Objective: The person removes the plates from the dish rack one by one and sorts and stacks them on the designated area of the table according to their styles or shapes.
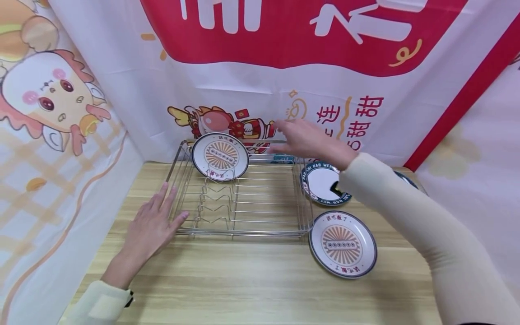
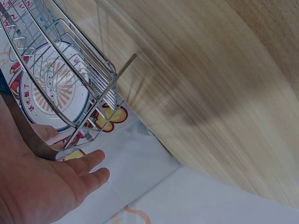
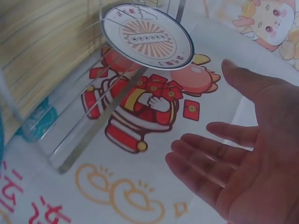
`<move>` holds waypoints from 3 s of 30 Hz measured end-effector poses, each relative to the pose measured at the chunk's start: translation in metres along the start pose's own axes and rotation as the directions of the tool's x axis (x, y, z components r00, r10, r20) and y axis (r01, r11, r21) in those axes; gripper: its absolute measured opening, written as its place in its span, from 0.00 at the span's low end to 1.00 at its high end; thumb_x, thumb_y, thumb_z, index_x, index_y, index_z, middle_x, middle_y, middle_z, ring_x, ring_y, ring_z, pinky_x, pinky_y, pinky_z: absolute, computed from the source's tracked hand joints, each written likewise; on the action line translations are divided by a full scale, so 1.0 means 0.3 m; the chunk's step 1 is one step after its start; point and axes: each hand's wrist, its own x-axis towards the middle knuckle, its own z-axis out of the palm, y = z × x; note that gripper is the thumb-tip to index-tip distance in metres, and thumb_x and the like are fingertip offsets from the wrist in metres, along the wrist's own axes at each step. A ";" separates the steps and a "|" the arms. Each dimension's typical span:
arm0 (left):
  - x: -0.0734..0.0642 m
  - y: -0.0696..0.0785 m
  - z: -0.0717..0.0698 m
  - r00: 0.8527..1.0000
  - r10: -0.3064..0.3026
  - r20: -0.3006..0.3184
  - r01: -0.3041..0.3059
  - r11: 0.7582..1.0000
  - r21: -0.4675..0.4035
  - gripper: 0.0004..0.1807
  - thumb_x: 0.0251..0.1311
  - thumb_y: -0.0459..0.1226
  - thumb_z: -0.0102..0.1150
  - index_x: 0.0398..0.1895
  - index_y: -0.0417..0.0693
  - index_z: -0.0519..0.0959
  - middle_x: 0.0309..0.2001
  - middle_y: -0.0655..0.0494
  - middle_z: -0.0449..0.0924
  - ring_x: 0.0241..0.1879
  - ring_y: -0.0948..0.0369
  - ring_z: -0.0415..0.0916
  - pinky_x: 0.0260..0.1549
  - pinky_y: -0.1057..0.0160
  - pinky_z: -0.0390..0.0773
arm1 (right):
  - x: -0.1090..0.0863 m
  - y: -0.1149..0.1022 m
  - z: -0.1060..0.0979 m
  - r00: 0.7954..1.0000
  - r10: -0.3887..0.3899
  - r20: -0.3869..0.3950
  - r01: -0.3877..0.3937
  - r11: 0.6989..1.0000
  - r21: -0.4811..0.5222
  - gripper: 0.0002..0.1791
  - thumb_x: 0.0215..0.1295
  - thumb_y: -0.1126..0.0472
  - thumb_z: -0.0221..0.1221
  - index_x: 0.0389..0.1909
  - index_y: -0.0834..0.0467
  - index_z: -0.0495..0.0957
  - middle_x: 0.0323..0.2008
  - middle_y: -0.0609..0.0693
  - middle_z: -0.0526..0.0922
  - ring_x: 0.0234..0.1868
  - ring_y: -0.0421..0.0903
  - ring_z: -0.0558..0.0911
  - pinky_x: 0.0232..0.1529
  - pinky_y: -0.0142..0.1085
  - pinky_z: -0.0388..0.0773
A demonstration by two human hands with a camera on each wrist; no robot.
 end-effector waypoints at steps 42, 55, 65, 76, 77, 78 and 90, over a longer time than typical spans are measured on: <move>0.006 0.002 -0.008 1.000 -0.006 0.011 0.006 1.000 0.003 0.46 0.80 0.63 0.40 0.88 0.51 0.41 0.86 0.40 0.37 0.79 0.30 0.50 0.76 0.28 0.52 | 0.432 -0.123 0.399 0.996 0.051 0.073 -0.076 0.918 0.389 0.12 0.78 0.58 0.62 0.55 0.60 0.82 0.44 0.53 0.85 0.44 0.47 0.80 0.47 0.37 0.82; 0.002 0.006 -0.006 1.000 0.003 0.005 -0.003 1.000 0.006 0.45 0.80 0.62 0.42 0.88 0.48 0.44 0.86 0.38 0.40 0.77 0.29 0.53 0.74 0.27 0.54 | 0.390 -0.111 0.382 1.000 -0.013 -0.026 0.020 0.956 0.292 0.12 0.82 0.59 0.57 0.53 0.62 0.84 0.43 0.55 0.89 0.41 0.48 0.86 0.46 0.38 0.85; 0.003 0.003 -0.010 1.000 0.000 0.021 0.000 1.000 0.008 0.46 0.80 0.62 0.41 0.88 0.49 0.41 0.86 0.39 0.37 0.78 0.28 0.52 0.75 0.26 0.52 | 0.309 -0.069 0.272 0.985 0.001 -0.172 0.059 0.935 0.348 0.16 0.81 0.60 0.58 0.60 0.65 0.82 0.50 0.60 0.90 0.50 0.53 0.90 0.54 0.42 0.87; 0.005 0.006 -0.005 1.000 0.001 0.019 -0.001 1.000 0.001 0.46 0.80 0.62 0.41 0.88 0.49 0.41 0.86 0.38 0.38 0.78 0.29 0.51 0.75 0.27 0.52 | 0.095 0.057 0.133 0.971 -0.001 -0.240 0.119 0.870 0.478 0.18 0.81 0.61 0.57 0.65 0.62 0.80 0.55 0.60 0.89 0.52 0.53 0.89 0.54 0.43 0.88; 0.005 0.005 -0.004 1.000 0.000 0.020 0.000 1.000 0.000 0.46 0.80 0.62 0.41 0.88 0.50 0.41 0.86 0.38 0.38 0.78 0.29 0.51 0.75 0.27 0.52 | 0.067 0.069 0.120 0.968 0.006 -0.249 0.117 0.873 0.474 0.18 0.81 0.61 0.57 0.65 0.62 0.80 0.55 0.60 0.89 0.52 0.54 0.89 0.54 0.43 0.88; 0.005 0.004 -0.004 1.000 -0.002 0.020 0.002 1.000 -0.003 0.46 0.80 0.62 0.41 0.88 0.50 0.41 0.86 0.38 0.38 0.79 0.29 0.51 0.76 0.28 0.52 | 0.039 0.080 0.107 0.968 0.016 -0.252 0.107 0.877 0.469 0.18 0.81 0.61 0.57 0.65 0.61 0.80 0.55 0.60 0.89 0.52 0.54 0.90 0.53 0.44 0.88; -0.006 0.007 -0.006 1.000 0.000 0.016 0.000 1.000 -0.016 0.45 0.81 0.61 0.41 0.88 0.49 0.41 0.86 0.37 0.38 0.78 0.28 0.51 0.74 0.26 0.53 | -0.293 0.208 0.027 0.953 0.173 -0.248 -0.040 0.886 0.462 0.19 0.80 0.59 0.59 0.66 0.61 0.79 0.51 0.61 0.90 0.41 0.55 0.90 0.34 0.37 0.89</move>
